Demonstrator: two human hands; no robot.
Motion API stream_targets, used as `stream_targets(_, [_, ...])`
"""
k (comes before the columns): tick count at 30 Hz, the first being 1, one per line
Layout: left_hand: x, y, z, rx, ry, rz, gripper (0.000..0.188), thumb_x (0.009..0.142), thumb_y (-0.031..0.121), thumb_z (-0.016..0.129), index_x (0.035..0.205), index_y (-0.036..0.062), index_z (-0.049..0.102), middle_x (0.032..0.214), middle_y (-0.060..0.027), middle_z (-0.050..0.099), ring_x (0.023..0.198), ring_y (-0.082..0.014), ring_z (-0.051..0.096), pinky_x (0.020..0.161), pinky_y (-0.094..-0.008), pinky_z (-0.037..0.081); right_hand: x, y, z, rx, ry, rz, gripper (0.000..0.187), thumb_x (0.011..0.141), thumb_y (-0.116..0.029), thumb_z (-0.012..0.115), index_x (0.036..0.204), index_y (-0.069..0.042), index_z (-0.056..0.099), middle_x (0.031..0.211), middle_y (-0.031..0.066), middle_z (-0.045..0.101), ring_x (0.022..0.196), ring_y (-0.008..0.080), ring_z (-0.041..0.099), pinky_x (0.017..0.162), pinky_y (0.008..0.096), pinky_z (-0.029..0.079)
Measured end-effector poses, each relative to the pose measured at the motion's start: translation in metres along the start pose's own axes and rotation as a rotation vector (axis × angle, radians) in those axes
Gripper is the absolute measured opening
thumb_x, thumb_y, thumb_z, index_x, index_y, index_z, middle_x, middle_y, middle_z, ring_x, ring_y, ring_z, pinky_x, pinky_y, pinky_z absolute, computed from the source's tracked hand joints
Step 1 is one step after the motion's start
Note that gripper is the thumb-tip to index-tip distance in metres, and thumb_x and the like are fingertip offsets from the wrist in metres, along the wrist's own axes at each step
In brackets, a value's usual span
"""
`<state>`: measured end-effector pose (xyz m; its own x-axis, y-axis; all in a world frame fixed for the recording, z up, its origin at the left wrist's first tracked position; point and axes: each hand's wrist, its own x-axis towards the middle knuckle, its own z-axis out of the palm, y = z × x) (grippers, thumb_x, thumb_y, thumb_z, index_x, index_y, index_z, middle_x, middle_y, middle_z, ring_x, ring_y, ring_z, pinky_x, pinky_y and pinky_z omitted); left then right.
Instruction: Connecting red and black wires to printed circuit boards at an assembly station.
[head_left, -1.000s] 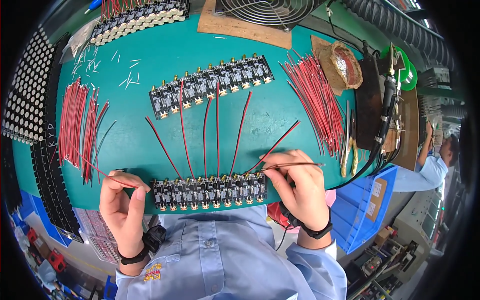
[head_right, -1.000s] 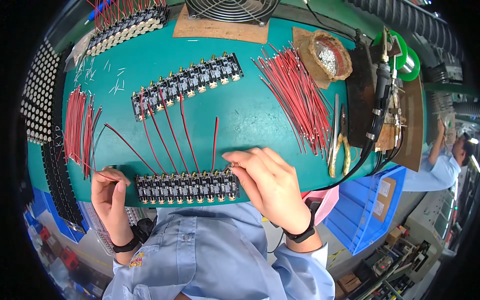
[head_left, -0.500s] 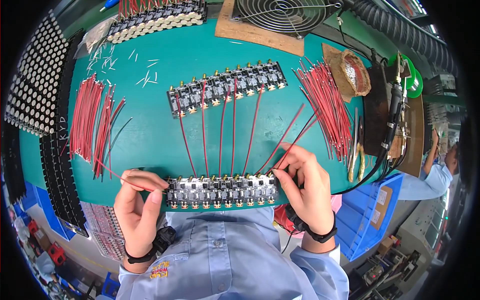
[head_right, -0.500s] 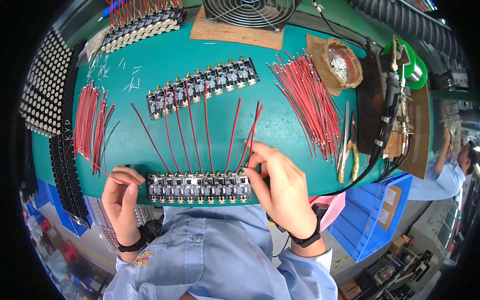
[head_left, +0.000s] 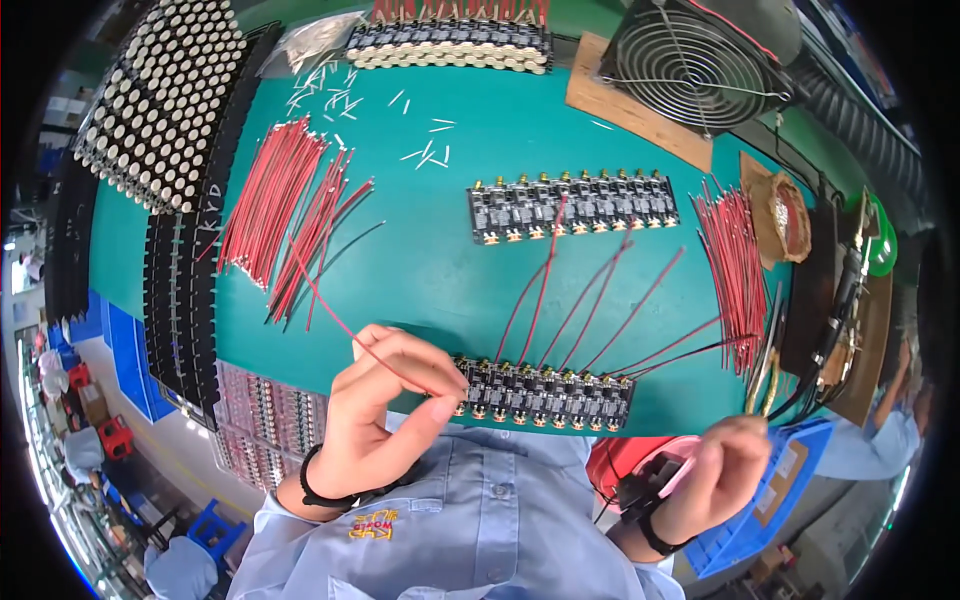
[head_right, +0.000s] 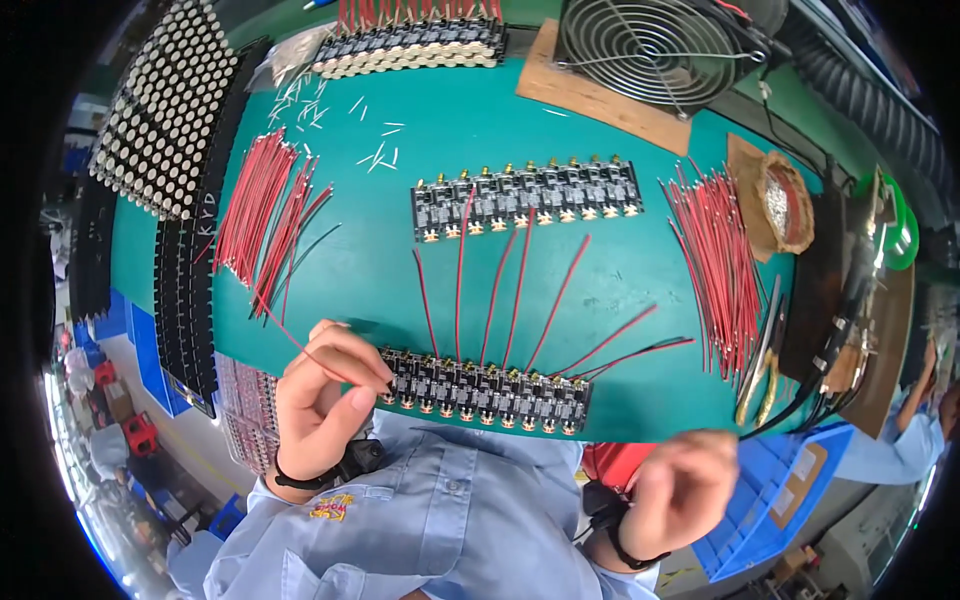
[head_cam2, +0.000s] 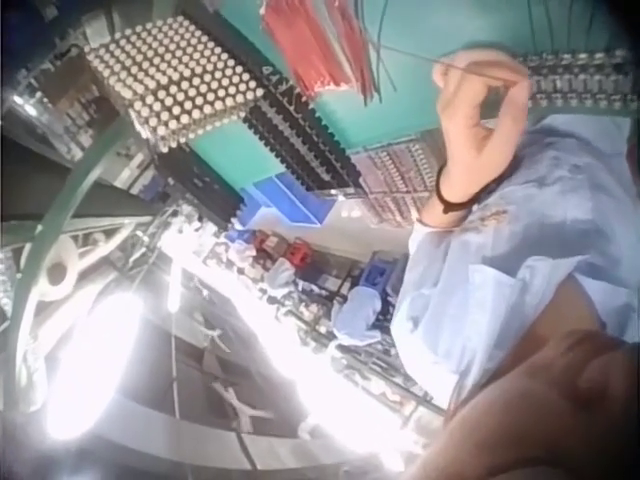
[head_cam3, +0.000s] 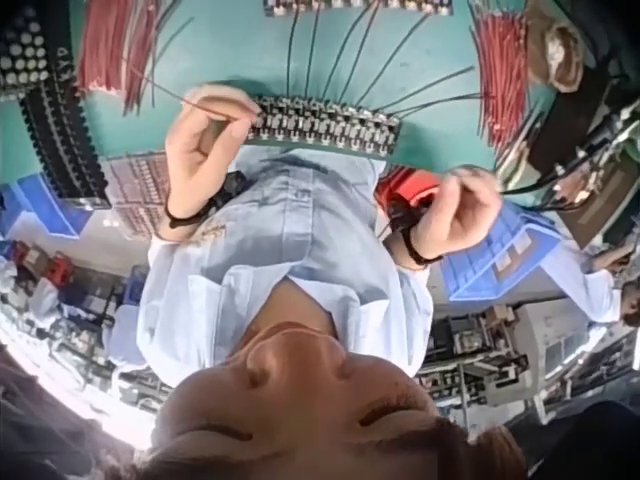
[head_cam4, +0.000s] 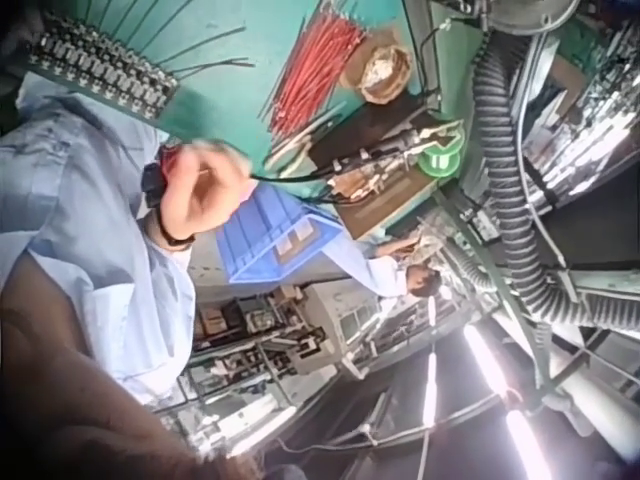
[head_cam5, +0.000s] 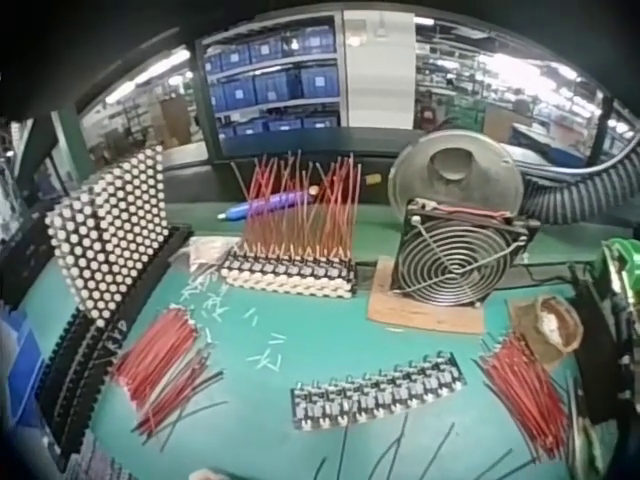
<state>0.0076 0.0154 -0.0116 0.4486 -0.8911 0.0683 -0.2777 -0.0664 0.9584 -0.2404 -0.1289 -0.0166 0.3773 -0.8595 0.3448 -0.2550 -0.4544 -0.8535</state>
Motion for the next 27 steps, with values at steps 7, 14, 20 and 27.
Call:
stream_targets(7, [0.006,0.011,0.001,0.036,-0.222,0.108,0.013,0.073,0.005,0.073,0.084,0.0107,0.072,0.088,-0.0013,0.066,0.076,-0.0123,0.058,0.087,-0.0375,0.030,0.014,-0.037,0.065,0.169,-0.640,-0.062,0.018,0.072,-0.003,0.074,0.088,0.000,0.066,0.083,0.0105,0.065,0.064,0.0197,0.062,0.053,0.0293,0.048])
stream_targets(14, [-0.009,0.006,0.004,0.087,-0.224,0.102,0.015,0.068,0.008,0.078,0.081,0.0149,0.074,0.085,0.0014,0.065,0.072,-0.0099,0.057,0.093,-0.0411,0.029,0.006,-0.026,0.074,0.282,-0.671,-0.174,0.019,0.071,-0.003,0.074,0.088,-0.001,0.066,0.079,0.0092,0.064,0.062,0.0228,0.062,0.051,0.0305,0.049])
stream_targets(20, [-0.011,0.004,0.006,0.075,-0.228,0.124,0.014,0.068,0.009,0.079,0.081,0.0136,0.074,0.084,0.0012,0.065,0.073,-0.0105,0.057,0.091,-0.0417,0.031,0.004,-0.028,0.076,0.297,-0.662,-0.143,0.018,0.069,0.000,0.073,0.086,-0.001,0.067,0.080,0.0089,0.065,0.062,0.0216,0.063,0.051,0.0298,0.049])
stream_targets(27, [-0.006,0.005,0.003,0.101,-0.269,0.168,0.018,0.065,0.012,0.082,0.082,0.0121,0.076,0.084,0.0013,0.066,0.072,-0.0112,0.056,0.090,-0.0415,0.033,0.000,-0.025,0.074,0.315,-0.635,-0.094,0.017,0.068,0.001,0.073,0.084,-0.002,0.068,0.080,0.0076,0.067,0.061,0.0193,0.062,0.051,0.0283,0.048])
